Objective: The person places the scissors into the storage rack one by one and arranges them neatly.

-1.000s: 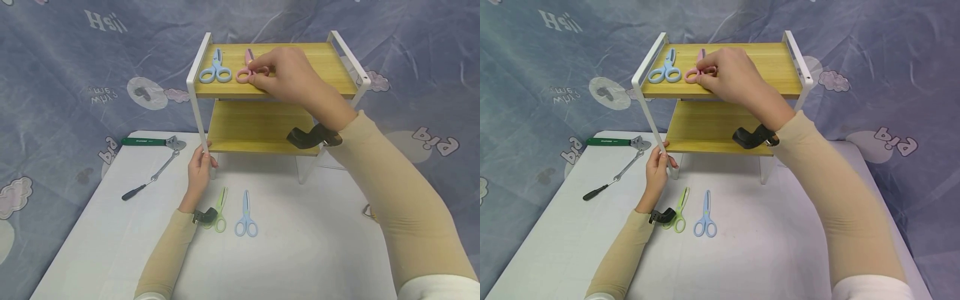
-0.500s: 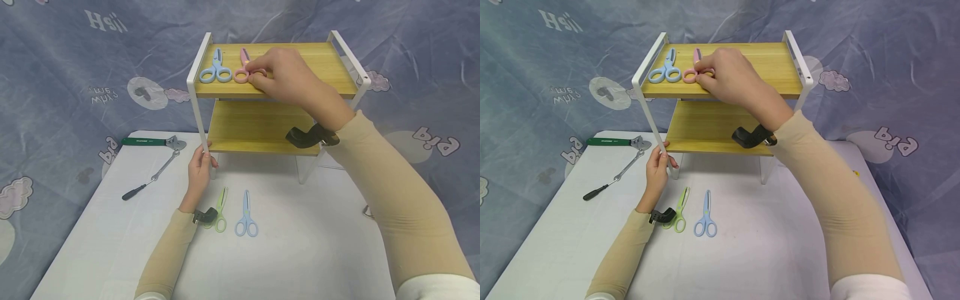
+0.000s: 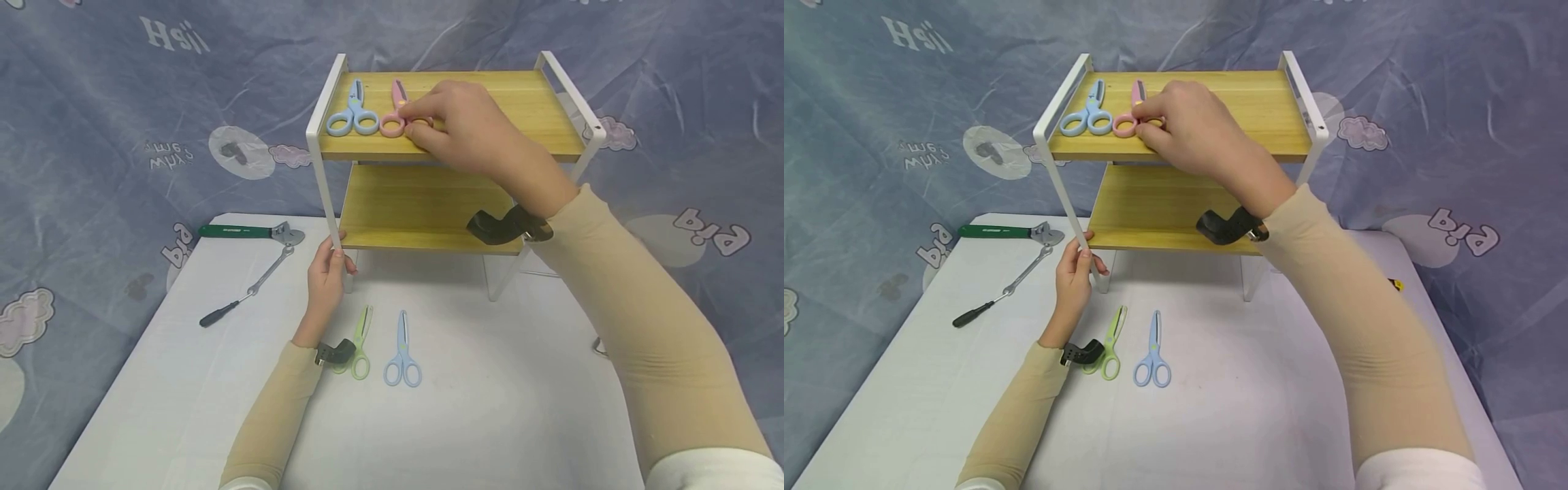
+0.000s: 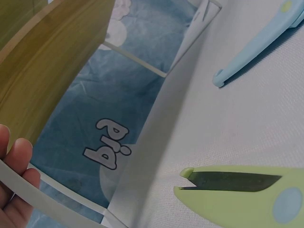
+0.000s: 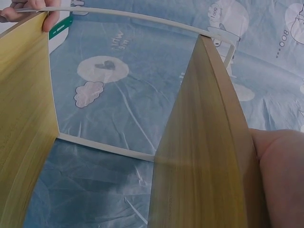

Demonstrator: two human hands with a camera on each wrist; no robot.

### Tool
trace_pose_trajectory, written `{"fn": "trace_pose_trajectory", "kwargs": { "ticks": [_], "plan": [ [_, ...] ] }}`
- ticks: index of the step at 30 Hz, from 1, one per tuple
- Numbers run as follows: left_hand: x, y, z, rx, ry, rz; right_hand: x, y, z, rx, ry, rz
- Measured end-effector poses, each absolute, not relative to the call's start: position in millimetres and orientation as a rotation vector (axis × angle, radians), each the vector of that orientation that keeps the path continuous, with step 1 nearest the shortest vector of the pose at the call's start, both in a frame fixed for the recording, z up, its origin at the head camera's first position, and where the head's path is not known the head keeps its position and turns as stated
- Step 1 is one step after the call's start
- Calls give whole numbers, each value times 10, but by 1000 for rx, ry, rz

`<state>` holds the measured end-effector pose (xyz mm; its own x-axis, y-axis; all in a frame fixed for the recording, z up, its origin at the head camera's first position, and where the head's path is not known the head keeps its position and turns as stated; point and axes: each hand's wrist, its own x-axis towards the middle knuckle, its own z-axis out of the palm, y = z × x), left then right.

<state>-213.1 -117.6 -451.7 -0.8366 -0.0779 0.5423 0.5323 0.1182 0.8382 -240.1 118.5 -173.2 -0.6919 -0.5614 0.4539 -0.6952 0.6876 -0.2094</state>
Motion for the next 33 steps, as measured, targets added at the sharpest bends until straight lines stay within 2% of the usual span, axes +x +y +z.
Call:
{"fn": "trace_pose_trajectory", "kwargs": {
  "ticks": [21,27,33],
  "plan": [
    [-2111,-1182,-4506,-403,-1966,-1773,-2361,1197,-1814,928,-2341,623],
    [-2112,-1180,-4479,-357,-1991,-1795,-2240,1272,-1947,1047,-2020,693],
    [-2121,-1177,-4480,-361,-1975,-1798,-1936,1305,-2196,1212,-1723,826]
  ]
}}
